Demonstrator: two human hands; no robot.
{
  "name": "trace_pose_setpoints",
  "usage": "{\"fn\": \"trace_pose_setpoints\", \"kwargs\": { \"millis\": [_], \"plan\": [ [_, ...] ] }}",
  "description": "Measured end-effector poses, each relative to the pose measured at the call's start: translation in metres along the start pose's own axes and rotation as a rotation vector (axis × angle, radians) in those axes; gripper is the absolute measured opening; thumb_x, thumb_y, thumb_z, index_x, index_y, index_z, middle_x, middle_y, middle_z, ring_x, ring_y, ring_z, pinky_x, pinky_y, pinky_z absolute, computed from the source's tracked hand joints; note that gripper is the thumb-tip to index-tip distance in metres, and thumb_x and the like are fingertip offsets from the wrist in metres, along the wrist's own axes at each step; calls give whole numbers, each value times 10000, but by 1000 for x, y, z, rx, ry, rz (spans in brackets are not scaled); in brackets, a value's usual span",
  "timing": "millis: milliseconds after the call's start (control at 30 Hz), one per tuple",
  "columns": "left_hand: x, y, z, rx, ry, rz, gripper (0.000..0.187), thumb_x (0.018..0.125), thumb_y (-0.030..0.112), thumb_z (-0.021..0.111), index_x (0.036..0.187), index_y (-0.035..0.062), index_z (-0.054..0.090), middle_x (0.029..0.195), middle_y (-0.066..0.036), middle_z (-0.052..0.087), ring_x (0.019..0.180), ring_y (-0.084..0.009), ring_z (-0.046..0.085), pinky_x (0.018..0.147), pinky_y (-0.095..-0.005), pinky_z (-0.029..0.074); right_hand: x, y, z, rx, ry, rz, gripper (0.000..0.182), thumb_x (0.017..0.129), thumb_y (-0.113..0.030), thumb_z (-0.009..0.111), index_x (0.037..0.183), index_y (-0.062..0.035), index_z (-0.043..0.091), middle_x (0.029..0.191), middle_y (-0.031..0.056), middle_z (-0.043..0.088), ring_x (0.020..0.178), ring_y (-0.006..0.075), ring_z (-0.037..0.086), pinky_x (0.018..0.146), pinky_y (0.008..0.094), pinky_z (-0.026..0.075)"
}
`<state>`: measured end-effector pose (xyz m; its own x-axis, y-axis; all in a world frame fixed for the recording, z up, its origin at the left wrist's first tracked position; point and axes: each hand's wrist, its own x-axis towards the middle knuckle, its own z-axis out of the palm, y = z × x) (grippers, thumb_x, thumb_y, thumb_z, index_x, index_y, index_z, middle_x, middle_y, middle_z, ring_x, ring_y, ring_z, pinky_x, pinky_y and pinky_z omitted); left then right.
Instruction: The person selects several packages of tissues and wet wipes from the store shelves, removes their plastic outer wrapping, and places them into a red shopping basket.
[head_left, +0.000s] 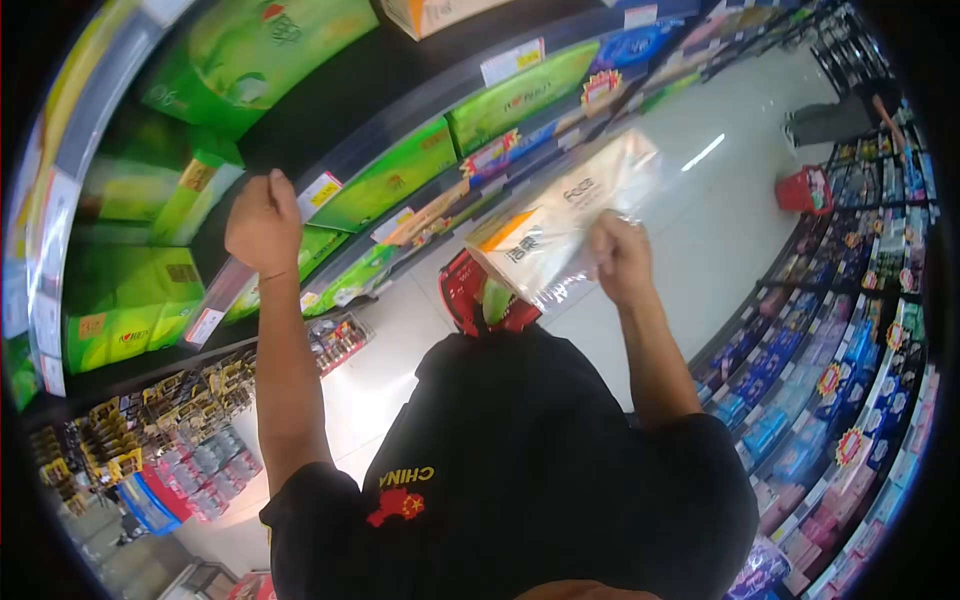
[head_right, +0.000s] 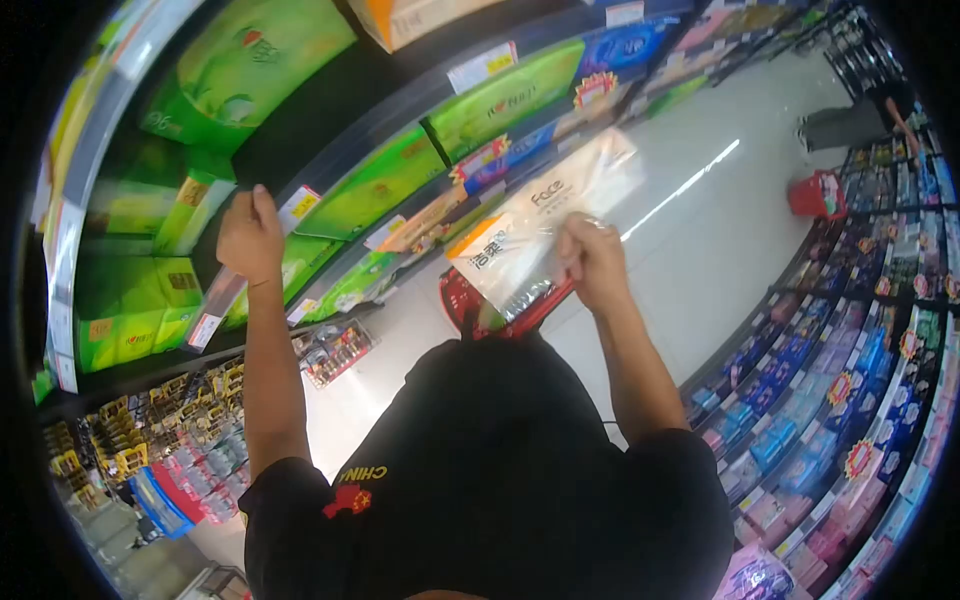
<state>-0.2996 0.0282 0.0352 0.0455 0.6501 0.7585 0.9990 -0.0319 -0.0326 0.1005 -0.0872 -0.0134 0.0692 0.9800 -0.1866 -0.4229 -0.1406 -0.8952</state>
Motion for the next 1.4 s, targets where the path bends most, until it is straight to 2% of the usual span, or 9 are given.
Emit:
{"fn": "trace_pose_setpoints", "kwargs": {
  "millis": [233,367,567,667,833,1100,1233,1333,1400],
  "plan": [
    [-5,1,11,44,-62,-44,281,901,300,594,677,132,584,612,-81,569,562,-297,577,485,-418,429,-17,154,-76,-148,305,407,323,924,-254,540,653,-83,580,557,38,552,460,121,468,484,238,357],
    [-7,0,16,64,-73,-43,303,926,306,562,690,118,587,624,-100,581,551,-319,572,481,-435,418,-37,214,-113,-193,364,511,349,912,-247,550,609,-73,553,562,26,506,505,130,460,519,279,362],
    [-9,1,20,56,-104,-82,281,952,300,519,795,129,677,700,-95,661,594,-309,628,525,-412,473,-32,251,-136,-248,319,550,352,903,-243,556,601,-62,540,561,22,479,515,133,447,537,284,358],
    [-10,2,20,39,-140,-113,302,968,301,497,797,123,672,672,-97,646,575,-302,617,524,-386,470,-24,275,-143,-213,336,574,350,901,-251,559,609,-58,543,556,20,477,511,131,443,535,285,355],
    [-11,1,22,43,-136,-116,307,978,288,478,813,103,659,656,-108,636,552,-299,605,505,-388,454,-11,293,-130,-169,304,624,342,897,-268,562,634,-49,569,561,21,495,522,138,472,536,292,377],
    [-12,5,23,17,-173,-168,357,984,298,437,827,69,662,733,-114,670,625,-286,620,578,-386,473,21,353,-94,-188,222,638,315,892,-248,582,661,-35,593,606,32,535,542,140,507,570,296,416],
    [-14,-2,28,14,-139,-169,373,986,309,442,846,46,667,718,-125,665,615,-286,614,577,-392,472,30,352,-86,-182,119,614,317,892,-260,578,667,-37,594,613,37,548,503,143,498,500,309,413],
    [-15,-7,29,9,-133,-169,402,993,324,449,846,12,656,699,-141,657,602,-284,609,569,-392,467,30,387,-101,-259,119,546,326,894,-277,568,683,-31,605,630,45,569,503,155,525,473,316,409],
    [-16,-7,29,-12,-131,-190,392,992,313,450,844,12,652,698,-132,655,605,-269,606,574,-383,467,26,393,-119,-398,63,679,340,890,-306,562,699,-31,618,652,65,596,543,177,565,511,327,434]
  ]
}}
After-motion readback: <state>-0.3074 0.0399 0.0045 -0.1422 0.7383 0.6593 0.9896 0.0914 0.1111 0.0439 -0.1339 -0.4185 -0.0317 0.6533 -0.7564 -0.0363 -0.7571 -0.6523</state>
